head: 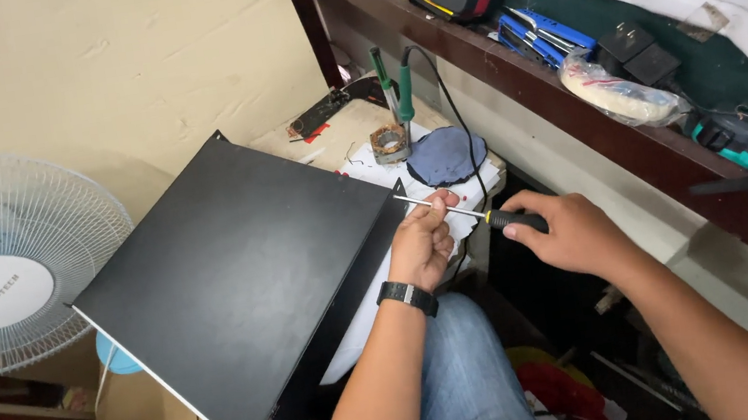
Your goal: The person uses a screwdriver to remove screws from the side of a black stereo receiver while sitting on the floor. They then rotate the device to show the front panel and continue to manipulate the unit.
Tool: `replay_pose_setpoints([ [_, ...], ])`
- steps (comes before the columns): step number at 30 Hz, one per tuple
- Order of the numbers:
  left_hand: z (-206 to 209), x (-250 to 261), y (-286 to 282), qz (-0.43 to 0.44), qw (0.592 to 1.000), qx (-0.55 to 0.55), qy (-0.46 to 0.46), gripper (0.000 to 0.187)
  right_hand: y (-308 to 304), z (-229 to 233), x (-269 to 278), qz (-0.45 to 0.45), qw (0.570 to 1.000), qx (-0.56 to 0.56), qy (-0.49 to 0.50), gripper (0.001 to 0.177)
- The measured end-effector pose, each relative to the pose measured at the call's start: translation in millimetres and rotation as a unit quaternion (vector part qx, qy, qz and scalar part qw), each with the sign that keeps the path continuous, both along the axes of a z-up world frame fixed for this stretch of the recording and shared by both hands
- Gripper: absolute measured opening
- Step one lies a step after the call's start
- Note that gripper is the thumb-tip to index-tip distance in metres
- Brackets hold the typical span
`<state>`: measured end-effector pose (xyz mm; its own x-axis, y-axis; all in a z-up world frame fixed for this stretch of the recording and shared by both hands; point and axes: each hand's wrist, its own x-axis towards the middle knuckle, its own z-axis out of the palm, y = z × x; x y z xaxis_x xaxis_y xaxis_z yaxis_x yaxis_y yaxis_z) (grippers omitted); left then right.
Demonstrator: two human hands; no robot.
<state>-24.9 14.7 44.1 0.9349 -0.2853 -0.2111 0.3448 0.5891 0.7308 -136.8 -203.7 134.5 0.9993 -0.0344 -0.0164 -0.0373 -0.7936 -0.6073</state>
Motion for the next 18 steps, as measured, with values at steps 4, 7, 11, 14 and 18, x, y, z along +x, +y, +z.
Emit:
replay_pose_setpoints([
  [4, -3, -6, 4, 0.007, 1.000, 0.022, 0.004, 0.029, 25, 33, 1, 0.067, 0.993, -0.092, 0.033, 0.062],
  [7, -16, -20, 10, 0.014, 0.997, 0.076, 0.009, 0.027, 37, 31, 12, 0.101, 0.982, -0.130, 0.089, 0.069],
  [11, -69, -47, 28, -0.031, 0.987, 0.088, 0.133, 0.015, 16, 5, 31, 0.114, 0.983, -0.127, 0.063, 0.065],
  [14, -79, -78, 68, -0.088, 0.982, 0.066, 0.152, 0.039, 19, 17, 8, 0.108, 0.988, -0.109, 0.019, 0.058],
  [18, -61, -121, 110, -0.071, 0.983, 0.012, 0.171, 0.063, 24, 2, -3, 0.035, 0.987, -0.148, 0.044, 0.069],
])
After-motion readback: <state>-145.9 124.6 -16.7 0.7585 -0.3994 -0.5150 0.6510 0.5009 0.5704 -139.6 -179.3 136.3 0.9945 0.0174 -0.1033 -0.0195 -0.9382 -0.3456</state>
